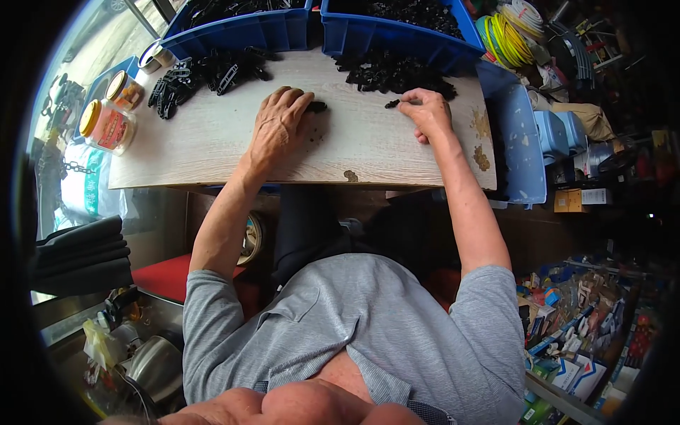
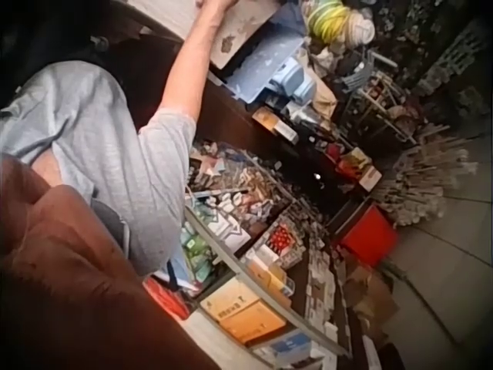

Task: Assembling small black plastic components by hand at a workbench.

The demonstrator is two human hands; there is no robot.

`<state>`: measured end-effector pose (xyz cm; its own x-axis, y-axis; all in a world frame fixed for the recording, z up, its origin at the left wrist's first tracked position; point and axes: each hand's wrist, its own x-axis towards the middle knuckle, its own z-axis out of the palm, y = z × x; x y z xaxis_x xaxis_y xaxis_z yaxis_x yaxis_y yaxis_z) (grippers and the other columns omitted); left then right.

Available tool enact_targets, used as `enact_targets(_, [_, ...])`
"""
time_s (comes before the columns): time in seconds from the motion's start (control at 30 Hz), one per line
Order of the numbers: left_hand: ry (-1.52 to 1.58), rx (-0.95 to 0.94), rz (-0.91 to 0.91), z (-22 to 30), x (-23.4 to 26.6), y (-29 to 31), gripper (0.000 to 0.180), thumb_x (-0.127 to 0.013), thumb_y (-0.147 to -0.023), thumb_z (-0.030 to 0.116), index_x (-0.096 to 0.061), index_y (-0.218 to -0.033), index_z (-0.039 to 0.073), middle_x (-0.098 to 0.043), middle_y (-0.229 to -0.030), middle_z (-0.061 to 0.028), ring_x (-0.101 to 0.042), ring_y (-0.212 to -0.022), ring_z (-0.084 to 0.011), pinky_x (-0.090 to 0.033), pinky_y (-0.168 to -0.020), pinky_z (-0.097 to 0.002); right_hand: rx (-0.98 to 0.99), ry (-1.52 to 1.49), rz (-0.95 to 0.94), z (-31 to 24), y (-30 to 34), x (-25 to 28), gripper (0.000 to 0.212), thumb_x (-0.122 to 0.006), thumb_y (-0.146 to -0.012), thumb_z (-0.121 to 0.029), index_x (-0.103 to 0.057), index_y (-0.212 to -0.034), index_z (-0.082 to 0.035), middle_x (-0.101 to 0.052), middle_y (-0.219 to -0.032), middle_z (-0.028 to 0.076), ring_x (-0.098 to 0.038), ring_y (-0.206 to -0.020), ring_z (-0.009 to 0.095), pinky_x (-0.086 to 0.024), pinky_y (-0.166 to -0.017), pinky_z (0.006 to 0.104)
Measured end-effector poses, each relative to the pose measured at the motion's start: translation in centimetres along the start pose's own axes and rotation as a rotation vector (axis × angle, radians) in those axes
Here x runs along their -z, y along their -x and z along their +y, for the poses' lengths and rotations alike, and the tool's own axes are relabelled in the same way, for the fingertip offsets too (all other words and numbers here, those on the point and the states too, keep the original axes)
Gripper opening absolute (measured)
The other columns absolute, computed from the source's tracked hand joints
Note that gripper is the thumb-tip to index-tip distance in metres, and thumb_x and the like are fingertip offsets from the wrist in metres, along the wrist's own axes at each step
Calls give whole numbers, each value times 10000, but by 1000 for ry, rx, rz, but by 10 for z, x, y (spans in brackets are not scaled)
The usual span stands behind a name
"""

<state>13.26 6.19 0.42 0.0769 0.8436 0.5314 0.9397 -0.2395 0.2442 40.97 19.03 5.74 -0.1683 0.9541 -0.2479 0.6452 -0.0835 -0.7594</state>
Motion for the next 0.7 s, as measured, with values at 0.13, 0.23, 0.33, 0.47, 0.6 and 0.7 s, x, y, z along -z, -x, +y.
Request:
enact_targets(0.13, [16, 12, 178, 12, 7, 6, 365, -710, -845, 124, -616, -1194, 74, -638, -1183, -122, -542, -1213, -381, -423, -1040, -479, 15, 121, -17, -2, -1, -2, 262, -741, -865, -212, -689, -1100, -108, -590, -686, 31, -468, -397, 92, -369, -343, 258])
enact_targets(0.23, [94, 29, 282, 30, 11, 15, 336, -730, -824, 90, -632, -1144, 70, -662, -1121, -118, -580, -1160, -378, -451, -998, -478, 43, 41, 48, -4, 5, -5, 232, -735, -867, -215, -696, -1068, -107, -572, -651, 21, -457, -388, 89, -353, -335, 256])
enact_targets(0.33, [199, 47, 422, 48, 15, 23, 265, -732, -787, 45, -658, -1041, 65, -678, -1006, -101, -631, -1031, -330, -489, -892, -428, 72, 37, -5, -9, 5, -7, 210, -732, -869, -217, -702, -1050, -114, -550, -613, 7, -450, -382, 85, -347, -333, 253])
enact_targets(0.47, [420, 124, 239, 68, 9, 38, 179, -730, -820, 18, -675, -991, 25, -692, -907, -130, -658, -755, -297, -533, -685, -354, 77, 68, -62, -13, 2, -9, 195, -731, -870, -216, -700, -1034, -115, -524, -579, -7, -449, -382, 83, -354, -339, 253])
enact_targets(0.6, [495, 225, 244, 73, 4, 37, 173, -709, -851, 13, -684, -1021, 30, -693, -863, -106, -655, -729, -252, -530, -669, -333, 65, 80, -92, -8, -2, -9, 164, -735, -870, -221, -681, -970, -103, -505, -547, -11, -467, -388, 85, -374, -344, 251])
enact_targets(0.7, [674, 357, 220, 77, -7, 32, 233, -695, -872, 15, -678, -1103, 34, -692, -980, -106, -646, -714, -203, -521, -645, -304, 18, -136, -151, -4, 4, -10, 185, -740, -867, -232, -653, -930, -81, -510, -520, 1, -511, -397, 106, -423, -356, 268])
